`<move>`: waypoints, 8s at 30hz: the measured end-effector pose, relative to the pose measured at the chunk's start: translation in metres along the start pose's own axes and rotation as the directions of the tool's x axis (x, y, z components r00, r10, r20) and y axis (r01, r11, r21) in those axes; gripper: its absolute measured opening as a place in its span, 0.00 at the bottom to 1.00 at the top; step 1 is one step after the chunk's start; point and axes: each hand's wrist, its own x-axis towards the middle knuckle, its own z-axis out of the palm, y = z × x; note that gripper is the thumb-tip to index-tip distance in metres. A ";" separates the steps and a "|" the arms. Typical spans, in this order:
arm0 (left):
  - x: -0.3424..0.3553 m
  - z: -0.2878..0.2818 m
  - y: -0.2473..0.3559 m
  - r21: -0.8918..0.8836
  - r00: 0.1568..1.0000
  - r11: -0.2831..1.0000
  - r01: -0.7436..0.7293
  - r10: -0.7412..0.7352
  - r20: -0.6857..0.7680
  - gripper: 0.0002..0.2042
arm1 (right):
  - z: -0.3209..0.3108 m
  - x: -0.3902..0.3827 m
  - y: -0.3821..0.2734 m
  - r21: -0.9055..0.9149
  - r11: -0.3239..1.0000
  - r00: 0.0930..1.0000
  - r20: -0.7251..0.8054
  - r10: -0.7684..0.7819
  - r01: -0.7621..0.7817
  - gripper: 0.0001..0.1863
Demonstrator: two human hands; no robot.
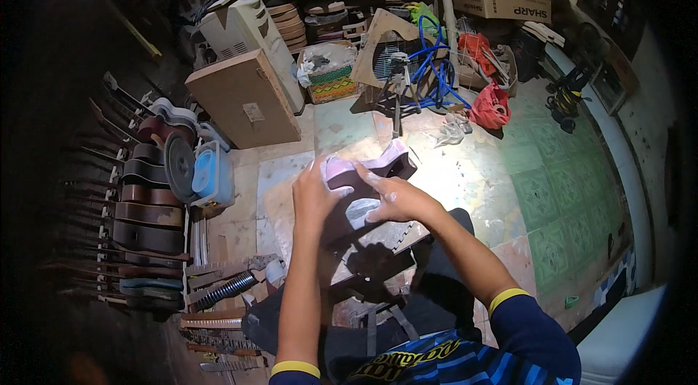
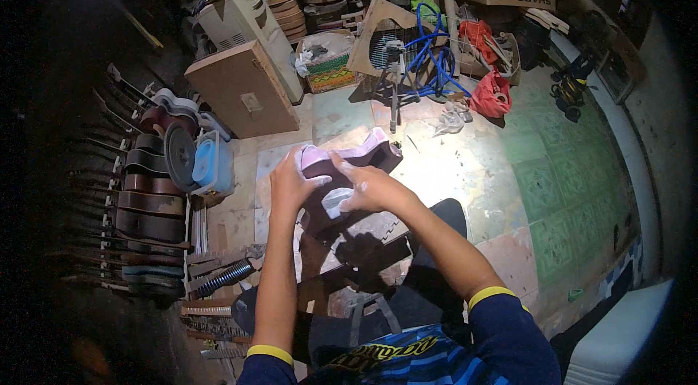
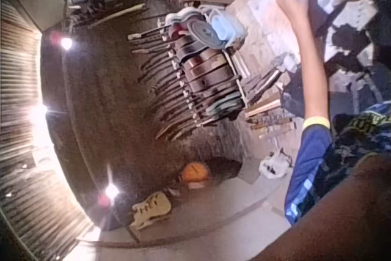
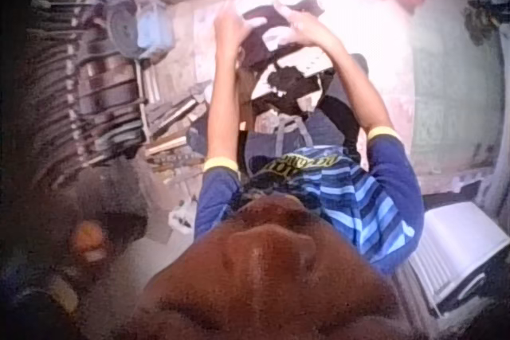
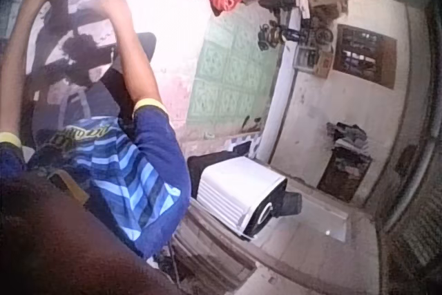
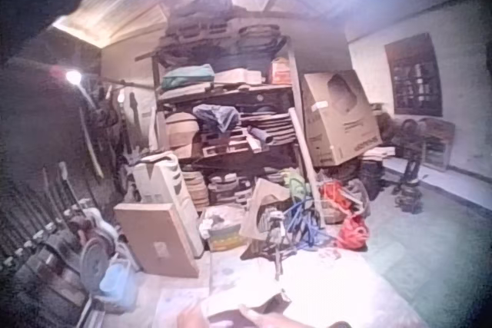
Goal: The person sands the surface of a guitar body using a sanding block, wiping away white dust with their hands and continuing to sand different edges and surfaces.
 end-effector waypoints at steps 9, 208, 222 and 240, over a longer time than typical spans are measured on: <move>-0.001 0.005 0.007 -0.018 1.000 1.000 0.025 -0.025 0.012 0.35 | -0.011 -0.018 0.027 -0.057 0.970 0.971 0.022 0.239 -0.237 0.61; -0.042 0.057 0.049 -0.316 0.989 0.937 0.146 -0.135 0.057 0.32 | -0.048 -0.039 0.002 -0.170 0.977 0.755 -0.656 -0.018 -0.124 0.30; -0.034 0.074 0.063 -0.311 0.995 0.945 0.098 -0.082 0.064 0.27 | -0.035 -0.065 -0.014 -0.374 0.927 0.805 -0.542 -0.242 0.027 0.32; -0.029 0.097 0.077 -0.310 0.997 0.948 0.076 -0.079 0.003 0.25 | -0.037 -0.085 -0.003 -0.516 0.856 0.819 -0.478 -0.318 0.032 0.35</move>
